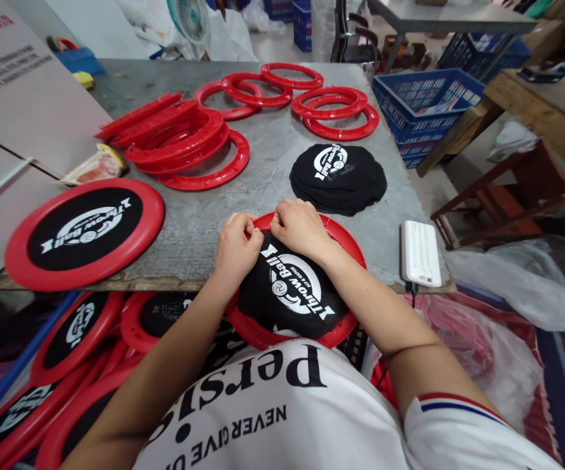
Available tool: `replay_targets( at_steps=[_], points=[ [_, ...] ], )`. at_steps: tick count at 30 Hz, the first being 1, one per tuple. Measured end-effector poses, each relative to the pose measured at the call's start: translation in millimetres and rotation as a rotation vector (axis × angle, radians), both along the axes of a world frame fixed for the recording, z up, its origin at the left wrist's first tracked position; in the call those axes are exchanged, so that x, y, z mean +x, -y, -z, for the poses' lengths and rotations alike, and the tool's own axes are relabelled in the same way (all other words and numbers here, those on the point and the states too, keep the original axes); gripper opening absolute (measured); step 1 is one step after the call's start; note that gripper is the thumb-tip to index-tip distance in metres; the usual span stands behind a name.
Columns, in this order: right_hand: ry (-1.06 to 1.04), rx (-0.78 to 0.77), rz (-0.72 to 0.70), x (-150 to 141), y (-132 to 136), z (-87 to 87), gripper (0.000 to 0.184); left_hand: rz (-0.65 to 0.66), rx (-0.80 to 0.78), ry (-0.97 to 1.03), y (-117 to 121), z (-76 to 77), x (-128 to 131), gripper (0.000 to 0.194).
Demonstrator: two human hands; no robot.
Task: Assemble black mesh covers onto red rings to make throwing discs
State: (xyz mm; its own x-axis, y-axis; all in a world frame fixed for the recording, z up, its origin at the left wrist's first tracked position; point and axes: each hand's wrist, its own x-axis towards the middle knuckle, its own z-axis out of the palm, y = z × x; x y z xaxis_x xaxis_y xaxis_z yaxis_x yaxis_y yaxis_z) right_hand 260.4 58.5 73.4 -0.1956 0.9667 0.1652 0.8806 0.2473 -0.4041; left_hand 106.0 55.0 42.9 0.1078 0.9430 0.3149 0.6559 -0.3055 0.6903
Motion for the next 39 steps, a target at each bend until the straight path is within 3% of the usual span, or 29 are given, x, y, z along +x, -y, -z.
replay_targets(
  at_steps=[6, 11, 15, 23, 27, 30, 32, 36, 39],
  points=[
    [-0.070, 0.002, 0.000, 2, -1, 4.2, 0.020, -0.014, 0.027, -0.043, 0, 2.4, 1, 0.034],
    [0.025, -0.016, 0.034, -3, -2, 4.5, 0.017, -0.022, -0.002, -0.052, 0, 4.1, 0, 0.034],
    [0.096, -0.064, 0.056, -5, -3, -0.7, 0.016, 0.055, -0.048, -0.025, -1, 4.0, -2, 0.030],
    [-0.044, -0.143, 0.003, 7, -8, -3.7, 0.013, 0.120, -0.098, -0.006, -5, 1.0, -4, 0.026],
    [-0.123, -0.132, -0.025, 17, -10, 0.4, 0.007, 0.200, -0.057, 0.026, 2, 5.2, -9, 0.018],
    [-0.147, -0.121, -0.003, 23, -11, 2.0, 0.016, 0.147, 0.005, 0.034, 13, 13.5, -14, 0.028],
    [-0.160, -0.113, -0.018, 25, -10, 2.7, 0.016, 0.126, 0.053, 0.007, 20, 19.3, -17, 0.025],
    [-0.153, -0.085, -0.053, 26, -9, 4.0, 0.010, 0.126, 0.139, -0.128, 31, 25.5, -17, 0.006],
    [-0.140, -0.072, -0.064, 25, -6, 3.4, 0.009, 0.136, 0.170, -0.277, 36, 25.0, -12, 0.005]
  ],
)
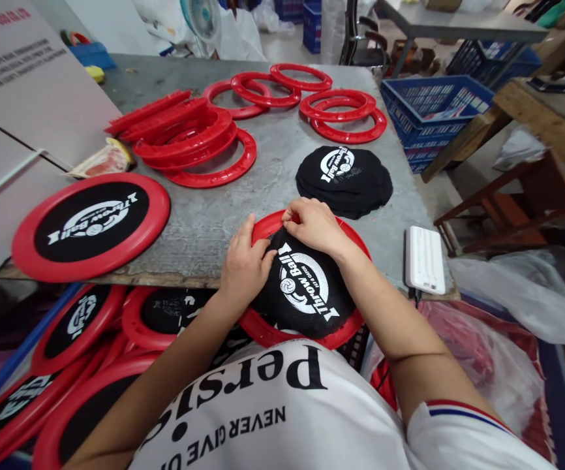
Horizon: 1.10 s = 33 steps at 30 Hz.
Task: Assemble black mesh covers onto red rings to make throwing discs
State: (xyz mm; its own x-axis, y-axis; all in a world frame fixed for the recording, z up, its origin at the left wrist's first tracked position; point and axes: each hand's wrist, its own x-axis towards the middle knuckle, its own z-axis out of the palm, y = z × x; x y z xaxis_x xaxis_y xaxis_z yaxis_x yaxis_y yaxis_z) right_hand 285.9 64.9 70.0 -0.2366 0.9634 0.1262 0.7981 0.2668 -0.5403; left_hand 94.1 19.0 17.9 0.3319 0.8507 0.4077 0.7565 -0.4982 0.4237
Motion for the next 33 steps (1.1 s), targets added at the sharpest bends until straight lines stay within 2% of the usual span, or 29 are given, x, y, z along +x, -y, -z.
replay_targets(
  at_steps=[4, 7, 11, 13, 19, 24, 29, 33],
  points=[
    [0.046, 0.030, 0.003, -1, 5, -3.4, 0.010, -0.037, -0.040, -0.112, 1, -2.6, 8, 0.021],
    [0.074, 0.023, 0.016, -1, 8, -4.9, 0.010, -0.021, -0.088, -0.096, 0, -4.9, 9, 0.011],
    [0.055, 0.008, 0.035, 3, 9, -4.0, 0.010, 0.023, -0.173, -0.052, -2, -9.9, 7, 0.008],
    [0.042, 0.011, 0.036, 5, 9, -3.5, 0.009, 0.026, -0.210, -0.023, -1, -12.7, 5, 0.002],
    [0.036, 0.019, 0.039, 5, 9, -3.6, 0.010, 0.011, -0.286, 0.134, -5, -19.3, 5, 0.013],
    [0.060, 0.019, 0.038, 4, 8, -3.1, 0.010, -0.073, -0.342, 0.286, -15, -22.0, 10, 0.015],
    [0.064, 0.011, 0.034, 5, 8, -5.9, 0.009, -0.097, -0.307, 0.392, -20, -18.1, 12, 0.017],
    [0.063, 0.044, -0.081, 3, 5, -10.6, 0.011, -0.101, -0.258, 0.424, -20, -15.3, 10, 0.018]
  ],
)
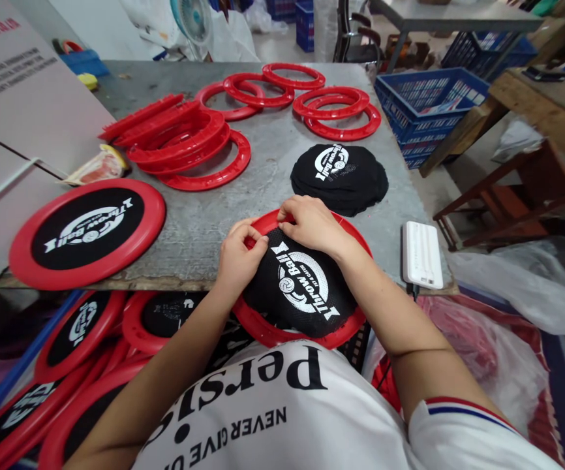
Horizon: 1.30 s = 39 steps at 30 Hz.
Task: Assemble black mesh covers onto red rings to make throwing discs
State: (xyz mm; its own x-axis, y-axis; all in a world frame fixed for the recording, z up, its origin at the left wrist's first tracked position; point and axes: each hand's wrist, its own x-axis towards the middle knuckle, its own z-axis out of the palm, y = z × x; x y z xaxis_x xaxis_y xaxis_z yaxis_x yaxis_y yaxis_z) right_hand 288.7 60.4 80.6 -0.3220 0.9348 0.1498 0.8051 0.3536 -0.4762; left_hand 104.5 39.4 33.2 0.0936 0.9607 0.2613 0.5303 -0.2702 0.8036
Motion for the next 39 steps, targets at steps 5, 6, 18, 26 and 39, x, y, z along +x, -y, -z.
replay_targets(
  at_steps=[5, 6, 18, 26, 39],
  points=[
    [0.020, -0.035, -0.124, -7, -7, -4.7, 0.010, -0.004, 0.015, 0.006, -1, 2.4, 1, 0.018],
    [0.029, -0.042, -0.127, -8, -8, -5.5, 0.009, -0.006, 0.019, 0.009, -1, 2.8, 1, 0.018],
    [0.064, -0.071, -0.033, -12, -6, -3.3, 0.009, -0.002, 0.010, -0.034, -2, 3.2, 3, 0.022],
    [0.082, -0.052, 0.001, -16, -3, -1.8, 0.012, -0.019, 0.011, -0.025, -3, 4.1, 4, 0.022],
    [0.128, -0.031, 0.085, -24, -1, 6.6, 0.016, -0.033, -0.090, -0.133, -11, -5.3, 8, 0.031]
  ],
)
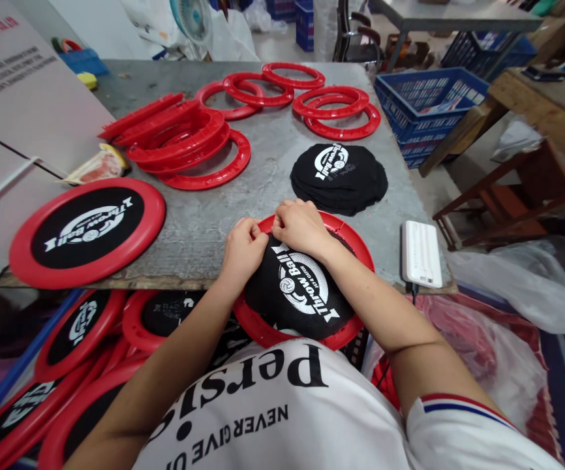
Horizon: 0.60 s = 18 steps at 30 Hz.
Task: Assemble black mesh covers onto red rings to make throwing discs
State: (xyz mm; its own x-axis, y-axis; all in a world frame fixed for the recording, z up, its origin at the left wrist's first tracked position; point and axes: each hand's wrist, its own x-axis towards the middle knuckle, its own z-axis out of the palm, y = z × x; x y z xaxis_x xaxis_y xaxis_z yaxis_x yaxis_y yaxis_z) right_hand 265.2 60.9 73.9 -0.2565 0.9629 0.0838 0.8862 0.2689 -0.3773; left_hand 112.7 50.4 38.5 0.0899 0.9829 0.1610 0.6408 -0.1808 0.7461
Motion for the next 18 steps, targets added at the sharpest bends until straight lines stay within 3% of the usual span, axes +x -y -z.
replay_targets(
  at_steps=[8, 12, 15, 18],
  points=[
    [0.015, -0.045, 0.039, -3, 0, -2.3, 0.014, 0.064, -0.063, -0.022, -7, 0.9, -2, 0.028],
    [-0.016, -0.041, 0.040, 7, -1, -2.9, 0.013, 0.145, 0.159, -0.013, 8, 12.3, -11, 0.008],
    [-0.039, -0.036, 0.036, 24, -2, 0.8, 0.012, 0.161, 0.322, -0.128, 31, 23.3, -22, 0.013],
    [-0.046, -0.042, 0.016, 39, -3, 6.6, 0.010, 0.166, 0.373, -0.301, 53, 31.7, -28, 0.012]
  ],
)
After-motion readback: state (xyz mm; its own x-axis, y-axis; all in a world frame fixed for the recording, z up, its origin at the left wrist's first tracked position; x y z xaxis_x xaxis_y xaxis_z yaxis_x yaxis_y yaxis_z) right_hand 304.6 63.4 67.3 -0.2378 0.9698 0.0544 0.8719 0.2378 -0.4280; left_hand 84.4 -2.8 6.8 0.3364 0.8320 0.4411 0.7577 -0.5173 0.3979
